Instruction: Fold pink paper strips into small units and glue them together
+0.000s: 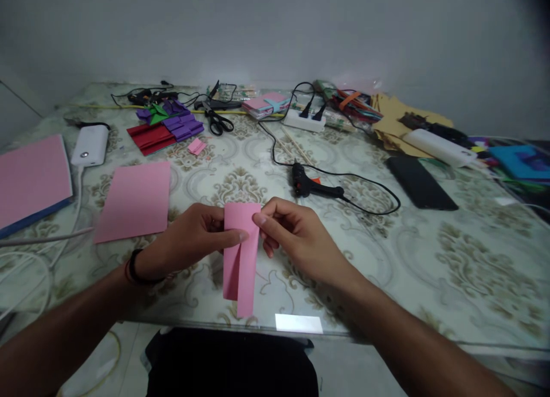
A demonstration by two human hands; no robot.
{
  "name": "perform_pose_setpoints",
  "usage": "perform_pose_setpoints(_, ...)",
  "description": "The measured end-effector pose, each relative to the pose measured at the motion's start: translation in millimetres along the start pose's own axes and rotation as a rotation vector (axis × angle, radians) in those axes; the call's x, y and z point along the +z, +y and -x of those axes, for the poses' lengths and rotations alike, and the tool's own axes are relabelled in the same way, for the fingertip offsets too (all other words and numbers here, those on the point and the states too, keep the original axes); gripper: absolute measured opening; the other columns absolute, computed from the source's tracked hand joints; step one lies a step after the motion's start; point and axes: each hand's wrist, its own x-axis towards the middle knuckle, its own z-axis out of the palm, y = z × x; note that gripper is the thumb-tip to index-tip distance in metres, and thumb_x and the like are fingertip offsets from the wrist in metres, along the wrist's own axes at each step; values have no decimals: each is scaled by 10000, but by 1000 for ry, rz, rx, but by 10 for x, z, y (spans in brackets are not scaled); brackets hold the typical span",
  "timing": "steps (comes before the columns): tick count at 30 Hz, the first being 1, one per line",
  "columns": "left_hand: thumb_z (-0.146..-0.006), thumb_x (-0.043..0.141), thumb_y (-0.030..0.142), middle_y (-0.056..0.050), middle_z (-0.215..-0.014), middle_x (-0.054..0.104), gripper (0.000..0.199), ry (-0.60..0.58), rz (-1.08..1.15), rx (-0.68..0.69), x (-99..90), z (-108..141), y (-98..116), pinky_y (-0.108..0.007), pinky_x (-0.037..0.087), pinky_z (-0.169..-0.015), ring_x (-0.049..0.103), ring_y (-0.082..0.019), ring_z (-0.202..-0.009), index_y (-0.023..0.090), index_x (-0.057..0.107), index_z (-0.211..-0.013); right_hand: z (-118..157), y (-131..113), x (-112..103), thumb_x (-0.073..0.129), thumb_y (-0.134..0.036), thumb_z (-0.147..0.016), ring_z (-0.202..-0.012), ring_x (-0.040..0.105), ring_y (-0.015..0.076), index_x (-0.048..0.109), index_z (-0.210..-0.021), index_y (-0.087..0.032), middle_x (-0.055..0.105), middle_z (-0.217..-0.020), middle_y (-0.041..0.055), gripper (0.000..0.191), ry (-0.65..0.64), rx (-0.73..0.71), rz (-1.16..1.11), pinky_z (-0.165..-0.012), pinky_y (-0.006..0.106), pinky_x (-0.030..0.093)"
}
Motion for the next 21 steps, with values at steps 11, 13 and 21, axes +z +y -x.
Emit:
perform_pose_setpoints(11, -898, 720, 402, -39, -783, 771, 265, 103, -116, 7, 12, 14, 8, -270, 529, -624, 700, -210, -743, 155, 815, -892, 6, -22, -12, 732, -538, -914, -518, 528, 114, 635, -767, -179, 576, -596, -33, 400, -20, 46, 64, -508, 248, 376)
perform_pose_setpoints(13, -898, 720, 406, -40, -784, 768, 270, 97, -111, 14, 10, 14, 6, -271, 527, -627, 696, -209, -746, 154, 816, -901, 11, -10, -18, 725, -539, -920, -515, 515, 118, 634, -765, -181, 573, -579, -31, 401, -12, 43, 79, -501, 251, 355)
perform_pose_setpoints(21, -934, 692, 407, -31, -843, 778, 271, 32, -106, 7, -2, 18, 1, -263, 506, -677, 686, -186, -761, 166, 816, -936, -1, -12, 11, 734, -531, -914, -543, 542, 116, 603, -775, -189, 576, -636, -34, 392, -31, 16, -1, -527, 243, 408)
